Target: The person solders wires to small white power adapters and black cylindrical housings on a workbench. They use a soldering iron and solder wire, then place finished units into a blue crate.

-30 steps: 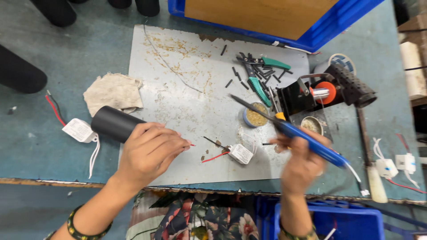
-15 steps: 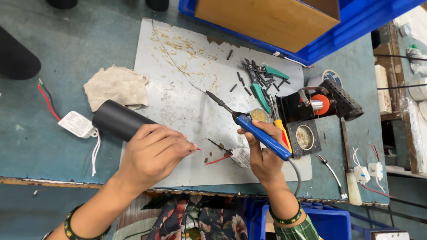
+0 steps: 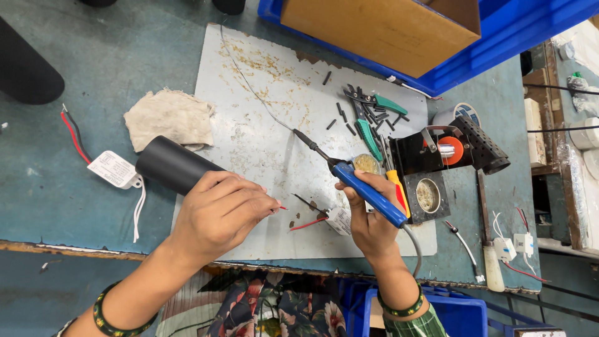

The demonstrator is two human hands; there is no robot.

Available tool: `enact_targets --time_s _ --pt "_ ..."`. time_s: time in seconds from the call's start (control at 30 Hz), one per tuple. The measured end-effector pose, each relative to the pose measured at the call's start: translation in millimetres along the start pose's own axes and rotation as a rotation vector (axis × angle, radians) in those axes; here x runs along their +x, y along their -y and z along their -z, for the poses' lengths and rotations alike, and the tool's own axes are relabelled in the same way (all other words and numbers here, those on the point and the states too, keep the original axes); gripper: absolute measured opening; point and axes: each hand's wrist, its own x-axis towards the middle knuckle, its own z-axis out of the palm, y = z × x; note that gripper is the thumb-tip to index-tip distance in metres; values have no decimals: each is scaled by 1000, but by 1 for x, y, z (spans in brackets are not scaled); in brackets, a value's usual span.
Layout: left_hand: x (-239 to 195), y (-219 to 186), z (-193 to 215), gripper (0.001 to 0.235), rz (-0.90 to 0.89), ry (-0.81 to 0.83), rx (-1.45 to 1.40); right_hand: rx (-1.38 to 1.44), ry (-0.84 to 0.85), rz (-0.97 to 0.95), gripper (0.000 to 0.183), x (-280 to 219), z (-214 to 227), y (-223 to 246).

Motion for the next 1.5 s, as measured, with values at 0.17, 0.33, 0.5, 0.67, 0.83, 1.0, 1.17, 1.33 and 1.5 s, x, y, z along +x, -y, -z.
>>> enact_targets --time_s 0.17,0.33,0.5,0.67,0.83,1.0,1.17,1.33,1.5 --pt "-1 1 -1 16 2 2 1 20 -24 -6 24 -1 4 1" --pt "0 0 -1 16 2 1 4 24 5 2 27 -2 1 -1" --pt "-1 1 -1 16 0 6 6 -74 18 59 29 -1 0 -2" --pt "-2 2 -1 16 3 9 0 -62 -12 47 29 -1 4 2" --pt "0 0 0 16 3 4 9 -40 -30 21 27 -3 6 5" --pt "-5 1 -2 15 -42 78 127 181 -192 -83 28 -12 14 1" --pt "-4 1 -6 15 -90 188 213 294 -427 -215 34 -45 41 8" --pt "19 6 10 20 -151 354 31 358 -556 -267 38 -82 68 6" --pt "32 19 18 21 -316 646 -36 384 -628 -279 41 -110 81 -2"
